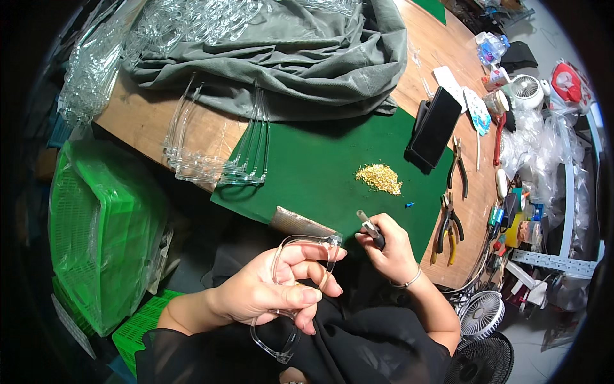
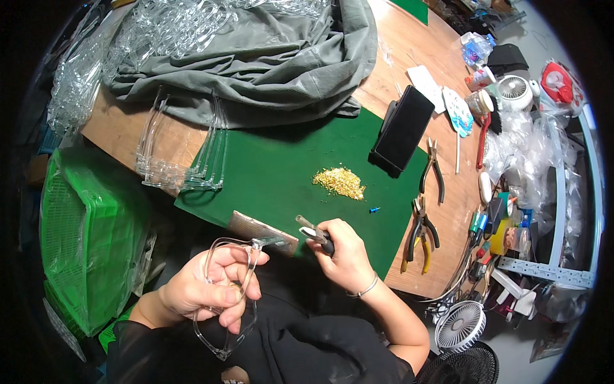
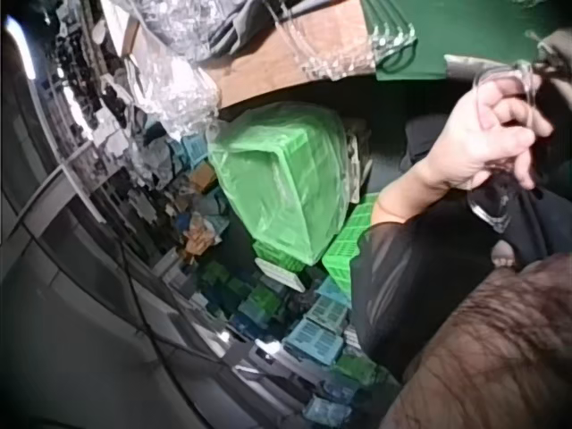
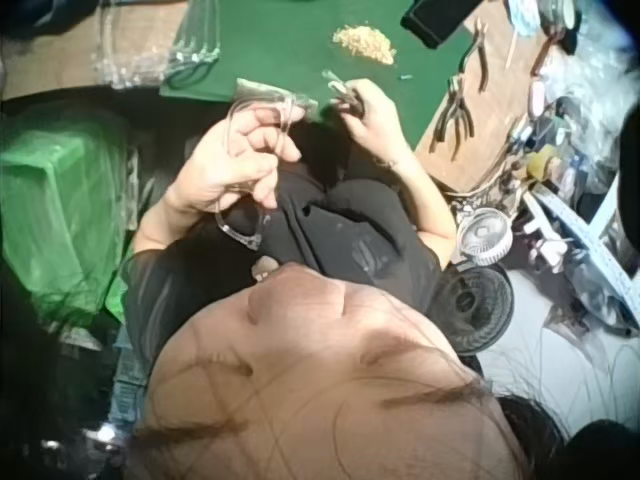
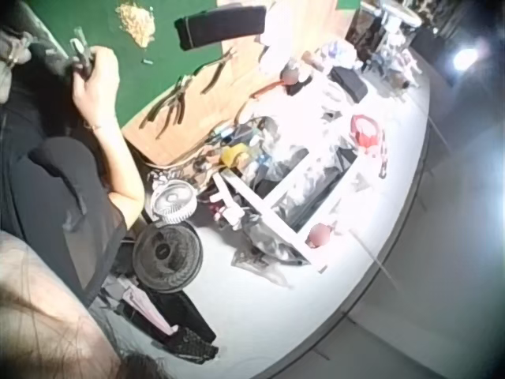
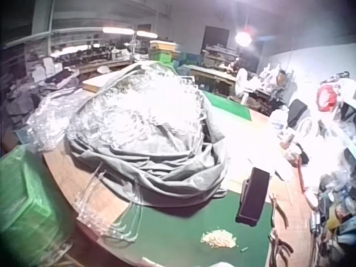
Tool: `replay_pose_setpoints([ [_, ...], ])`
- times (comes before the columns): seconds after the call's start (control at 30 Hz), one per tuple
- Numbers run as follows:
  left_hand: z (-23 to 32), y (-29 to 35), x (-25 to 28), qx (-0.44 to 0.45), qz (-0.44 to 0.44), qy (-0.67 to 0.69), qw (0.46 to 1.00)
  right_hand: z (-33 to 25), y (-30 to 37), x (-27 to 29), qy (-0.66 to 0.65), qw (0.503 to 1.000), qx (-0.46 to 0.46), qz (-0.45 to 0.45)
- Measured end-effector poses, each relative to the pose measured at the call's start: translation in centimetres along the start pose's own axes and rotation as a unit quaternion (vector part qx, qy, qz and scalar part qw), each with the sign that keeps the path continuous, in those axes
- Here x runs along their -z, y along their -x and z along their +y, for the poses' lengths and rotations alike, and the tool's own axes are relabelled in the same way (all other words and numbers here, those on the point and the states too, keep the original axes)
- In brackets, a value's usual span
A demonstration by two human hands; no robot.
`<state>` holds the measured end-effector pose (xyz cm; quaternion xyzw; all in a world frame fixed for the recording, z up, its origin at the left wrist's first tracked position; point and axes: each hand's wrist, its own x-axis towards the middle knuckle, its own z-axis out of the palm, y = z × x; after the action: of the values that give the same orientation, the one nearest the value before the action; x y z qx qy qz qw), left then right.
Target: The person assembles clear eyeglass frames by hand, inserting small components into the frame arms and adjusting the temples. They handle multiple frames one at a time, using pliers to secure parts and occasionally inspecting the assembled sections.
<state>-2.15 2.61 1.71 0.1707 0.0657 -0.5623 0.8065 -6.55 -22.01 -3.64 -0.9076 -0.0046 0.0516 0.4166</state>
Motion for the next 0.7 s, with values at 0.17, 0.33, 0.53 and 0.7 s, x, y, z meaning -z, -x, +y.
replay_pose_setpoints([
  [0.17, 0.4, -0.3, 0.2, 0.012, 0.021, 0.047, 0.999, -0.4, -0.2, 0.2, 0.028, 0.999, 0.034, 0.003],
  [0.33, 0.7, 0.9, 0.4, -0.009, 0.000, -0.105, 0.994, 0.0, -0.2, 1.2, 0.011, 0.999, -0.021, 0.035],
  [0.53, -0.5, -0.5, 0.9, -0.056, 0.047, -0.212, 0.975, 2.3, -3.9, 0.7, 0.155, 0.983, -0.027, 0.097],
  [0.7, -0.6, -0.3, 1.3, -0.060, 0.046, -0.221, 0.972, 3.1, -4.0, -0.3, 0.184, 0.979, -0.012, 0.087],
])
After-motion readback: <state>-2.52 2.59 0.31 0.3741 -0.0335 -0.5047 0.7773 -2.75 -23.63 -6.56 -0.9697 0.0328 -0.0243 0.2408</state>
